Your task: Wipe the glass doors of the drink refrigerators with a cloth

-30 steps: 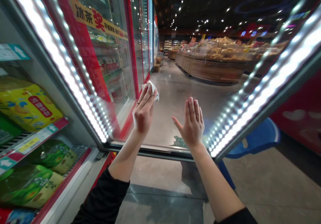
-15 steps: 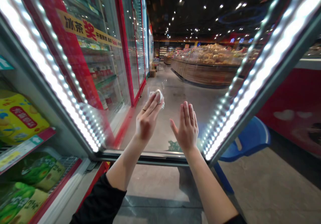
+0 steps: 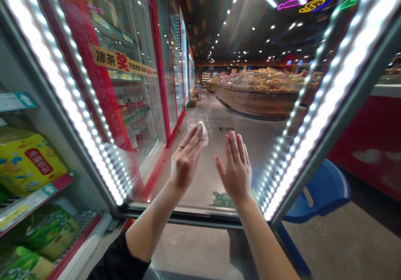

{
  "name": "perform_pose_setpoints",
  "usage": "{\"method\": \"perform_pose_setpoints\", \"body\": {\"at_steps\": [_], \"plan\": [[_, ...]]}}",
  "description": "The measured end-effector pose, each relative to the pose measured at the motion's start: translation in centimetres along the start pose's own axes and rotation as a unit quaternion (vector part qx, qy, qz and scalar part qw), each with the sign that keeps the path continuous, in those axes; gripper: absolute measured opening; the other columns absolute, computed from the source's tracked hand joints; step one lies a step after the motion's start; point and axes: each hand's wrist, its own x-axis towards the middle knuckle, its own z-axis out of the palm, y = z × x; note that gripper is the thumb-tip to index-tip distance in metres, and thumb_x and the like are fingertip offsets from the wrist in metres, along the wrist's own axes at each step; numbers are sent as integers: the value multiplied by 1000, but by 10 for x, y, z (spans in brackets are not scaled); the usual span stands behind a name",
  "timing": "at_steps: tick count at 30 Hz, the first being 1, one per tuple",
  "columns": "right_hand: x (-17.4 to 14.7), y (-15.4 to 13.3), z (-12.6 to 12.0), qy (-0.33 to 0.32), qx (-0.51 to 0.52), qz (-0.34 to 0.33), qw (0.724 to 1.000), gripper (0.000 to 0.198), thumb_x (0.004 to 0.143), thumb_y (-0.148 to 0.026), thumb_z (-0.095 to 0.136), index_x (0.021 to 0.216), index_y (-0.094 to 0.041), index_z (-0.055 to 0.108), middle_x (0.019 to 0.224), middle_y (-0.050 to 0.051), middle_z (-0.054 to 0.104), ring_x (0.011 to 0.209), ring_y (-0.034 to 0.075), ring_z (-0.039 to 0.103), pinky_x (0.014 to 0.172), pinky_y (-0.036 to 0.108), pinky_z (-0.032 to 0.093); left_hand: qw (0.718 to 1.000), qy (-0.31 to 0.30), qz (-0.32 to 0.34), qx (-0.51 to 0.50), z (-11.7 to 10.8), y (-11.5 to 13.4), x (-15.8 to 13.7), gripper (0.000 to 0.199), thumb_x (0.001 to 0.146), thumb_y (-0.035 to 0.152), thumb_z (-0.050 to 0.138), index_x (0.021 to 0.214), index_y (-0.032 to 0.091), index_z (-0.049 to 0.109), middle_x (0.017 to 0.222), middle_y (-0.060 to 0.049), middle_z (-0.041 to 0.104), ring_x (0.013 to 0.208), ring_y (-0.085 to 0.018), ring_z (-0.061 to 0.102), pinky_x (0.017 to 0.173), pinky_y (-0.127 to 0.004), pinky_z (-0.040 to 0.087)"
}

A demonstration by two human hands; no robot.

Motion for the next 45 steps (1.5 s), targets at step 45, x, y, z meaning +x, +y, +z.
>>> {"method": "perform_pose_setpoints", "body": {"at_steps": [45], "plan": [[-16, 65, -19, 89, 24, -7, 996, 88, 105, -9, 56, 182, -27, 19, 175, 12, 54, 165, 33, 47, 129, 56, 55, 998, -24, 50, 31, 52, 46, 14, 65, 111, 5, 59, 172, 24, 46, 160, -8, 70, 157, -22, 58, 129, -39, 58]]}}
